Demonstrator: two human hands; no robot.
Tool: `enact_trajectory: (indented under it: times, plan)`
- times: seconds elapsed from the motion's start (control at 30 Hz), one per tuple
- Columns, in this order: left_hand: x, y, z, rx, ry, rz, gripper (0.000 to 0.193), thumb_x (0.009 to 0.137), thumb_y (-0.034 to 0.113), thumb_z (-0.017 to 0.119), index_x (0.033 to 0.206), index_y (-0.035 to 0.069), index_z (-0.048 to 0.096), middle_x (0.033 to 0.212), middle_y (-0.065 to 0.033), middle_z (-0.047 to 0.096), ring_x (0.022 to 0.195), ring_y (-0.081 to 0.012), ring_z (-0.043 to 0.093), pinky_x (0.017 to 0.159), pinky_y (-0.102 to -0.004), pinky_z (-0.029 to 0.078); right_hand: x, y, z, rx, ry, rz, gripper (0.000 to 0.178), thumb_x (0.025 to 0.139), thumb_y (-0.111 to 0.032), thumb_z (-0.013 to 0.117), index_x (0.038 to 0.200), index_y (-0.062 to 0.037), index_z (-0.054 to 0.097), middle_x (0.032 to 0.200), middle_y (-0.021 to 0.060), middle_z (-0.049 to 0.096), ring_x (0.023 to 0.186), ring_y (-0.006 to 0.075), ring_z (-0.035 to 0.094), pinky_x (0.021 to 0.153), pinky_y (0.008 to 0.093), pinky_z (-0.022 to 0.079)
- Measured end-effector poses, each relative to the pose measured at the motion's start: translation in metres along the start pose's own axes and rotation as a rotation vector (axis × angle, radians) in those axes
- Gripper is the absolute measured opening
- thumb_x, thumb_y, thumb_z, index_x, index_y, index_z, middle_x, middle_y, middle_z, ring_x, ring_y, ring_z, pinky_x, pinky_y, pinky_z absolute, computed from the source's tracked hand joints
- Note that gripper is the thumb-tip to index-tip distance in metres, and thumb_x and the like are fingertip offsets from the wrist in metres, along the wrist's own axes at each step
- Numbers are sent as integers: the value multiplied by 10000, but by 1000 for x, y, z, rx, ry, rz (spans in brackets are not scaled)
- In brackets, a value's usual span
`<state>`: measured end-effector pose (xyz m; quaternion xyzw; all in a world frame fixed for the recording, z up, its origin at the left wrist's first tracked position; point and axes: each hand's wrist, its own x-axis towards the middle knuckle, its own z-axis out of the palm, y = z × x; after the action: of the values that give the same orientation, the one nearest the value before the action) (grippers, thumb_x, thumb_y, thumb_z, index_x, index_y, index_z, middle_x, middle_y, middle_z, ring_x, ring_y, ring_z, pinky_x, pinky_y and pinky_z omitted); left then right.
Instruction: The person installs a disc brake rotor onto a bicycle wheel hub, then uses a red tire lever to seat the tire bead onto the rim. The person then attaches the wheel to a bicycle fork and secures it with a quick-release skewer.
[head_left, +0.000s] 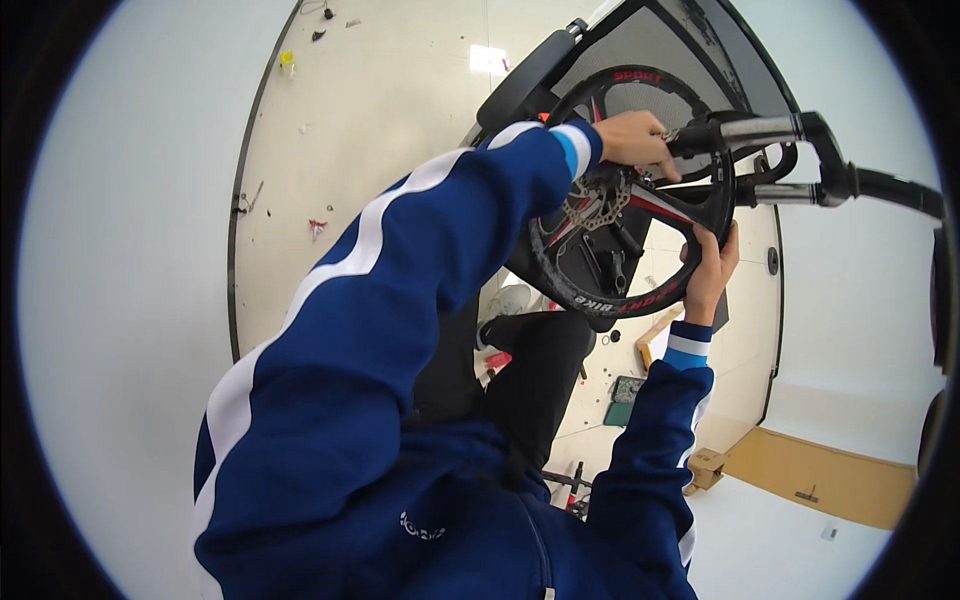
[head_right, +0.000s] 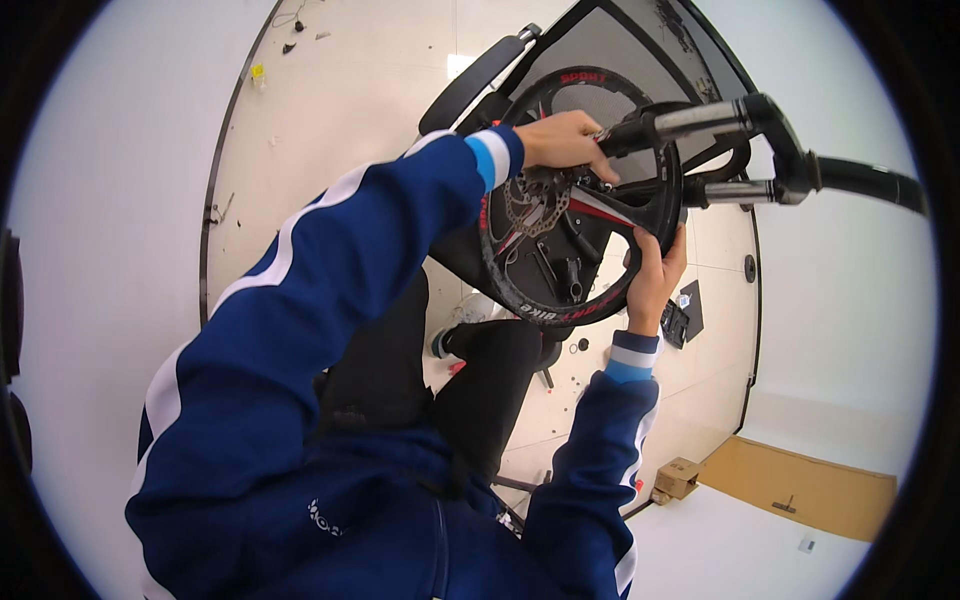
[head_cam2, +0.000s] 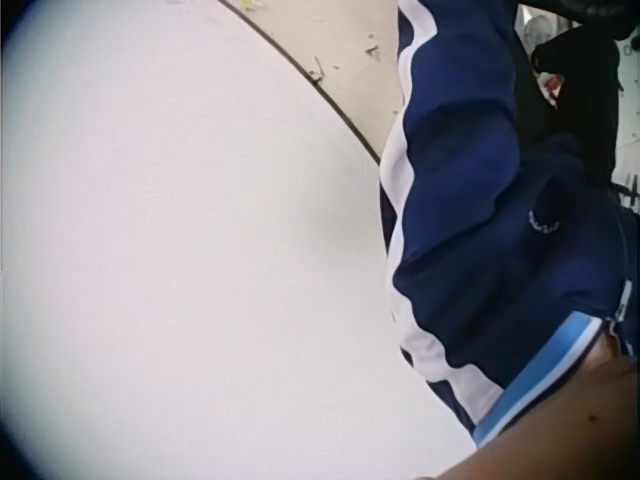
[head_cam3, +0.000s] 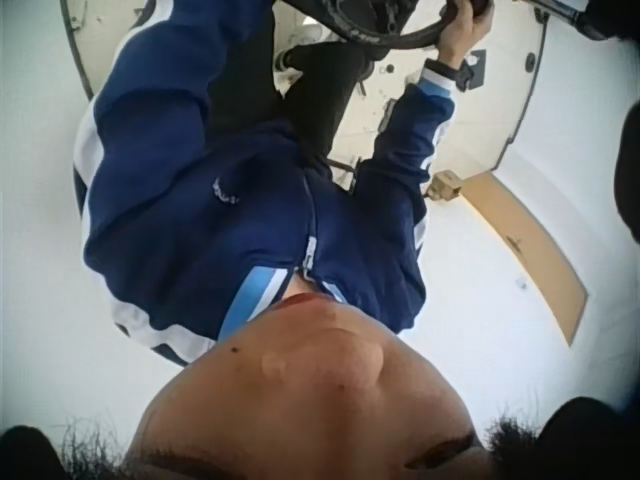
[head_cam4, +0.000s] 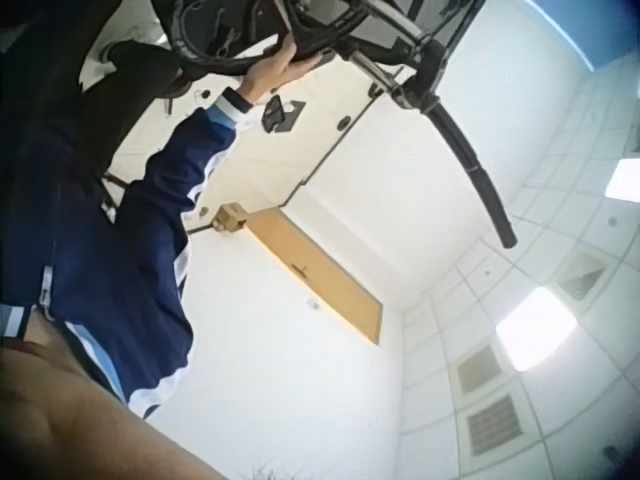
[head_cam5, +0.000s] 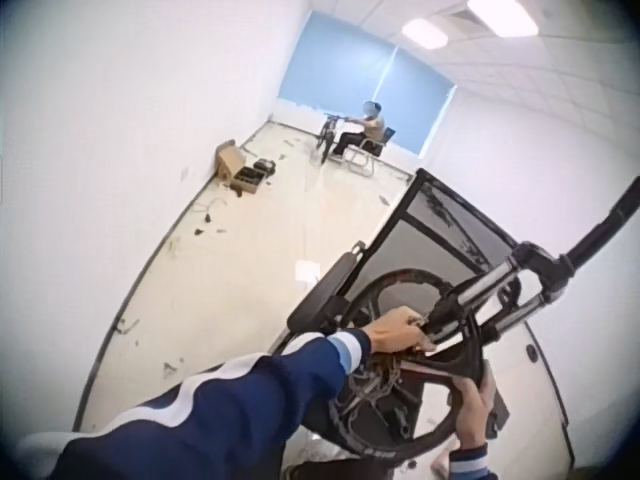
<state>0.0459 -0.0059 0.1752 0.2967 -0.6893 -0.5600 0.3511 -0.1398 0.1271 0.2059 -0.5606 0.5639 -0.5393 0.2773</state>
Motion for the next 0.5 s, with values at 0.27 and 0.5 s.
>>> enact_trajectory:
  times: [0.27, 0.5]
  plan:
    - [24, 29, -15, -88, -121, 122, 205, 711, 182, 740, 791, 32, 626, 705, -39, 622, 637, -132, 565, 619, -274, 428, 1, 2, -2, 7, -29, -2, 143, 823, -47, 566, 952, -35, 506, 719, 17, 533, 505, 87, 465, 464, 211, 379]
    - [32, 22, 8, 100, 102, 301, 596, 617, 568, 789, 721, -8, 674, 642, -82, 621, 566, -185, 594, 599, -267, 468, 6, 8, -10, -25, -42, 24, 166, 812, -31, 548, 966, -24, 489, 714, 24, 516, 489, 94, 460, 457, 216, 383]
